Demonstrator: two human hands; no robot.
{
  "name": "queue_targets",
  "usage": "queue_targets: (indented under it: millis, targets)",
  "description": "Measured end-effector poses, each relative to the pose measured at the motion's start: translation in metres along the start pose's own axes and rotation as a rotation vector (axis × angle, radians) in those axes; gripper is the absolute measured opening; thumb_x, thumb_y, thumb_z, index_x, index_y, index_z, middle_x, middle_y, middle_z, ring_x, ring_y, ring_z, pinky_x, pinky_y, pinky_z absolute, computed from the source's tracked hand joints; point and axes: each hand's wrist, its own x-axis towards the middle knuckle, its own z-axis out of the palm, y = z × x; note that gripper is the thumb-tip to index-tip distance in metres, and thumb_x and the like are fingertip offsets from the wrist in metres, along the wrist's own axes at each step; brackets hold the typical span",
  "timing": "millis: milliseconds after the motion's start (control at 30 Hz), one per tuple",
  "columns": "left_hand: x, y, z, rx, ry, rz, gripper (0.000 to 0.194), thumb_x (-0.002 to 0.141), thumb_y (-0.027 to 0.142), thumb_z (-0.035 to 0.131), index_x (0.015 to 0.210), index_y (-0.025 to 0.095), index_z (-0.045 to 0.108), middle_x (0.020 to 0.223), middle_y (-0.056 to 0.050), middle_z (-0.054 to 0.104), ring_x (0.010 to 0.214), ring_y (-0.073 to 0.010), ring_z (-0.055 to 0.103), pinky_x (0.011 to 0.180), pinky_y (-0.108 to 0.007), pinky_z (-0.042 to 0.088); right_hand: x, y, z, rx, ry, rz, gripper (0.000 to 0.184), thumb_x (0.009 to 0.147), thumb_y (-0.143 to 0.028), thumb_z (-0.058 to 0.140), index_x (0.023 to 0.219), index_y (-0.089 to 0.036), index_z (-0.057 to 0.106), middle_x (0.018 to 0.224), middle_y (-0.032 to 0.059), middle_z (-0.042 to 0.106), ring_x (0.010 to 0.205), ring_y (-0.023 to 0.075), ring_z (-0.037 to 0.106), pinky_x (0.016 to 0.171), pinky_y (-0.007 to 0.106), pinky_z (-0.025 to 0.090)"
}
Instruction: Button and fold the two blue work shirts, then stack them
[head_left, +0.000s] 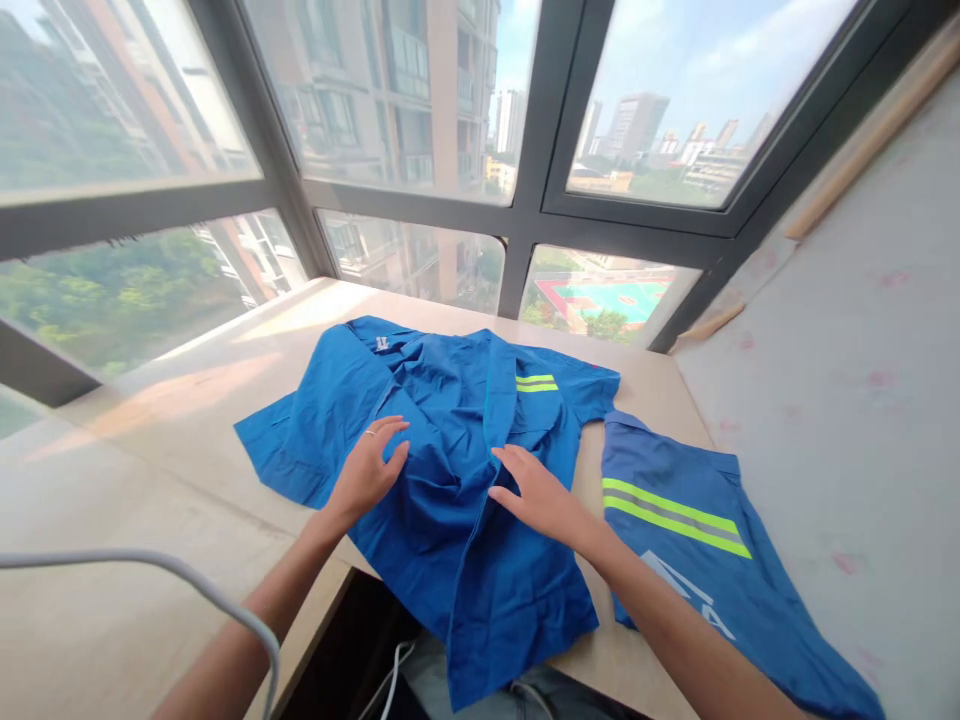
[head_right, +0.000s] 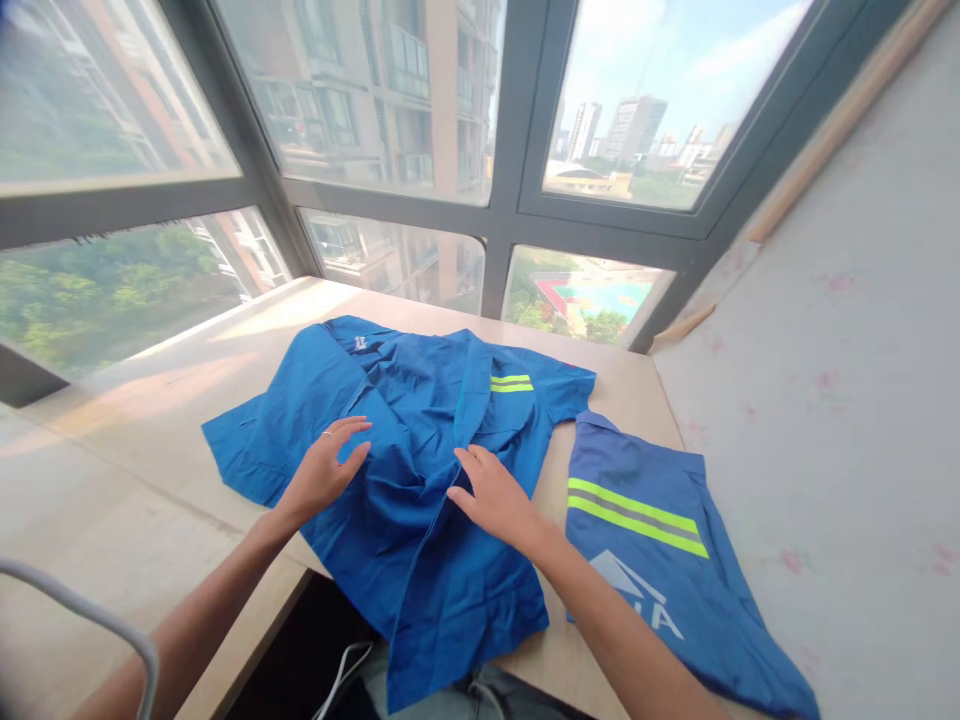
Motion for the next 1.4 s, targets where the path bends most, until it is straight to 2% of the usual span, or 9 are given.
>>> queue_targets:
  millis: [200, 367, 500, 633, 733, 867, 1067, 1267, 1400]
  targets:
    - [-0.026, -0.053, 0.006, 0.424, -0.29, -0.127, 0.07, 0.092, 0.054, 0.044, 0.147, 0.011, 0.045, 0.156, -0.019, 0.039, 0.148, -0.0362, 0.03, 0.118, -0.057, 0.029, 0.062, 0.028, 0.048, -0.212, -0.076, 0.133, 0.079, 0.094, -0.059, 0.048, 0.155, -0.011, 0.034, 0.159, 0.0253, 0.029, 0.15, 0.0404, 0.022, 0.118, 0.059, 0.023]
    - [-0.078, -0.043, 0.032, 0.546, -0.234, -0.101, 0.072, 0.093, 0.054, 0.044, 0.154, 0.017, 0.036, 0.162, -0.016, 0.025, 0.153, -0.0366, 0.016, 0.121, -0.062, 0.012, 0.094, 0.061, 0.054, -0.33, -0.025, 0.107, 0.084, 0.096, -0.067, 0.035, 0.158, -0.012, 0.026, 0.163, 0.0234, 0.02, 0.153, 0.0361, 0.013, 0.12, 0.059, 0.013]
    - [-0.08, -0.032, 0.038, 0.447, -0.214, -0.196, 0.078, 0.09, 0.065, 0.045, 0.151, 0.016, 0.042, 0.161, -0.018, 0.026, 0.152, -0.0388, 0.016, 0.12, -0.065, 0.009, 0.115, 0.083, 0.033, -0.372, -0.04, 0.078, 0.087, 0.095, -0.069, 0.033, 0.159, -0.01, 0.022, 0.162, 0.0232, 0.021, 0.153, 0.0329, 0.015, 0.122, 0.054, 0.012]
    - [-0.061, -0.041, 0.015, 0.107, -0.139, -0.318, 0.075, 0.088, 0.064, 0.049, 0.144, 0.014, 0.05, 0.152, -0.02, 0.045, 0.144, -0.0365, 0.039, 0.118, -0.056, 0.027, 0.116, 0.104, 0.018, -0.402, -0.069, 0.033, 0.089, 0.095, -0.07, 0.031, 0.159, -0.008, 0.021, 0.162, 0.0223, 0.021, 0.153, 0.0327, 0.016, 0.122, 0.053, 0.014]
    - [-0.045, -0.066, -0.023, -0.144, 0.099, -0.448, 0.071, 0.088, 0.063, 0.047, 0.138, 0.013, 0.055, 0.135, -0.019, 0.062, 0.119, -0.032, 0.063, 0.098, -0.042, 0.051, 0.104, 0.119, 0.018, -0.413, -0.064, -0.024, 0.088, 0.096, -0.07, 0.029, 0.159, -0.01, 0.023, 0.162, 0.0219, 0.024, 0.153, 0.0327, 0.017, 0.122, 0.055, 0.015]
    - [-0.024, -0.117, -0.075, 0.207, 0.344, -0.453, 0.058, 0.089, 0.047, 0.042, 0.128, 0.008, 0.059, 0.13, -0.021, 0.062, 0.121, -0.0334, 0.058, 0.105, -0.045, 0.046, 0.092, 0.132, 0.021, -0.45, -0.036, -0.063, 0.086, 0.096, -0.07, 0.029, 0.158, -0.011, 0.027, 0.16, 0.0223, 0.029, 0.152, 0.0333, 0.021, 0.121, 0.057, 0.018]
    - [0.007, -0.176, -0.099, 0.586, 0.159, -0.592, 0.062, 0.09, 0.043, 0.039, 0.136, 0.002, 0.049, 0.133, -0.026, 0.059, 0.128, -0.0364, 0.051, 0.105, -0.047, 0.043, 0.091, 0.136, 0.026, -0.522, -0.024, -0.054, 0.08, 0.097, -0.068, 0.03, 0.156, -0.014, 0.032, 0.158, 0.0215, 0.033, 0.151, 0.0329, 0.025, 0.12, 0.057, 0.023]
    - [0.031, -0.177, -0.097, 0.7, -0.033, -0.567, 0.058, 0.091, 0.045, 0.039, 0.133, 0.007, 0.052, 0.13, -0.025, 0.06, 0.122, -0.0388, 0.054, 0.096, -0.049, 0.047, 0.094, 0.107, 0.011, -0.604, -0.094, -0.007, 0.074, 0.098, -0.062, 0.036, 0.153, -0.012, 0.039, 0.151, 0.0245, 0.044, 0.143, 0.0363, 0.038, 0.115, 0.051, 0.033]
    - [0.031, -0.174, -0.108, 0.49, -0.03, -0.631, 0.041, 0.087, 0.043, 0.049, 0.113, 0.015, 0.065, 0.113, -0.017, 0.07, 0.112, -0.0349, 0.062, 0.09, -0.042, 0.05, 0.112, 0.059, -0.005, -0.679, -0.228, 0.174, 0.071, 0.097, -0.054, 0.047, 0.152, -0.01, 0.041, 0.136, 0.0269, 0.055, 0.125, 0.0373, 0.056, 0.101, 0.045, 0.045]
